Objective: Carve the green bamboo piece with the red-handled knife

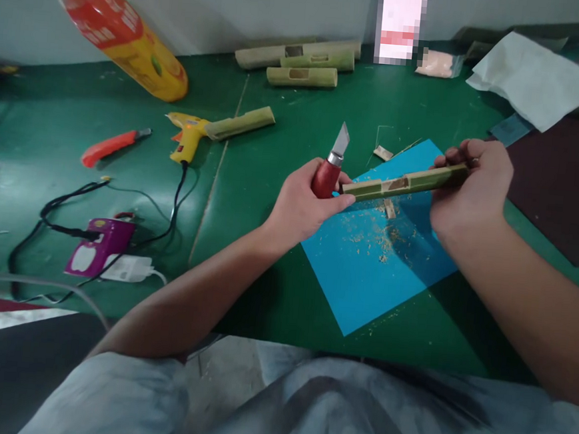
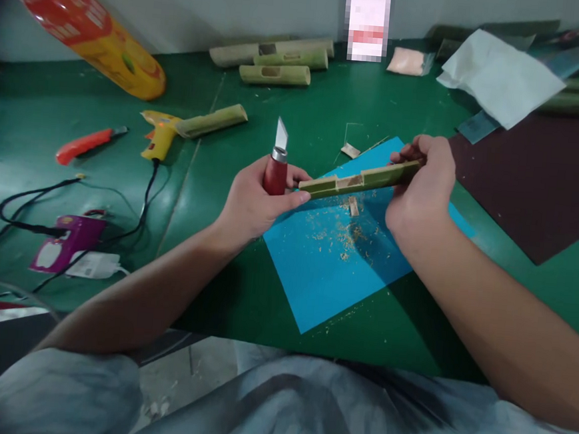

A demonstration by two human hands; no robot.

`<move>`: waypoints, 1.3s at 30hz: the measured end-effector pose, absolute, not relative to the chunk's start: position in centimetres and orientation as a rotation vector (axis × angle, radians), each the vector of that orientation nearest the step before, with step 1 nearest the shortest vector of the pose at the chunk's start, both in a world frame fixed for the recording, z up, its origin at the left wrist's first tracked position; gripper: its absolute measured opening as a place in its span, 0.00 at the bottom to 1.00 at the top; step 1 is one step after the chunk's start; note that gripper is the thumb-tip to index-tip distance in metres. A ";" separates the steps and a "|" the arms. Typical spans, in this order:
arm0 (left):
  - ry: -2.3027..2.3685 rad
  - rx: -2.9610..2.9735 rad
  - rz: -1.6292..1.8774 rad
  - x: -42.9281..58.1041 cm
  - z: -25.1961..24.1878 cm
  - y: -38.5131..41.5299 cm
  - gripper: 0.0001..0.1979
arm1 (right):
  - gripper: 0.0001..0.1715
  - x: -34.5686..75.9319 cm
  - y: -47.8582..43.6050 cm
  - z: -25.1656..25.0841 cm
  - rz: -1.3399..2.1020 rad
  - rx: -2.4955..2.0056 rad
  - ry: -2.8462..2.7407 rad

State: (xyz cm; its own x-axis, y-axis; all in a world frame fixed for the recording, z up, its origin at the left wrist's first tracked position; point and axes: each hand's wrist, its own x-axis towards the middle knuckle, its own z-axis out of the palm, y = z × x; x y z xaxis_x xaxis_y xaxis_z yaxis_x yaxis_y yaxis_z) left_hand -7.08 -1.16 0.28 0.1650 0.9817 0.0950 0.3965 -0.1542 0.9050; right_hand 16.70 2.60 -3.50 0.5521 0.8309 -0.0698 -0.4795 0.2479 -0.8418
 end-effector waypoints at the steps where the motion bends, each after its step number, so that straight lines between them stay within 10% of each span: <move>1: 1.330 1.695 0.967 -7.1 0.3 -1.2 0.15 | 0.08 16.3 2.4 -3.5 0.903 -0.933 -0.470; 19: 1.405 1.689 1.040 -8.5 0.4 0.5 0.15 | 0.04 17.9 2.4 1.1 0.707 -1.342 -1.439; 26: 1.363 1.450 1.244 -10.8 -0.5 2.0 0.17 | 0.48 24.6 0.0 1.1 0.477 -1.465 -2.163; 39: 1.362 1.754 0.939 -10.6 0.4 0.6 0.13 | 0.52 23.3 -8.5 -1.9 0.110 -1.669 -2.583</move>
State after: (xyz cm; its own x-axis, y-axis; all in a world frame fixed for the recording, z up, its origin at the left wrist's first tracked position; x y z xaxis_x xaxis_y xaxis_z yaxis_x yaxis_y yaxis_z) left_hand -10.64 0.65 0.37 0.1784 0.9770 0.1169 0.4574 -0.1875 0.8693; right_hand 23.27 -8.45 -1.93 -0.4100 0.9119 0.0151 0.9074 0.4096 -0.0946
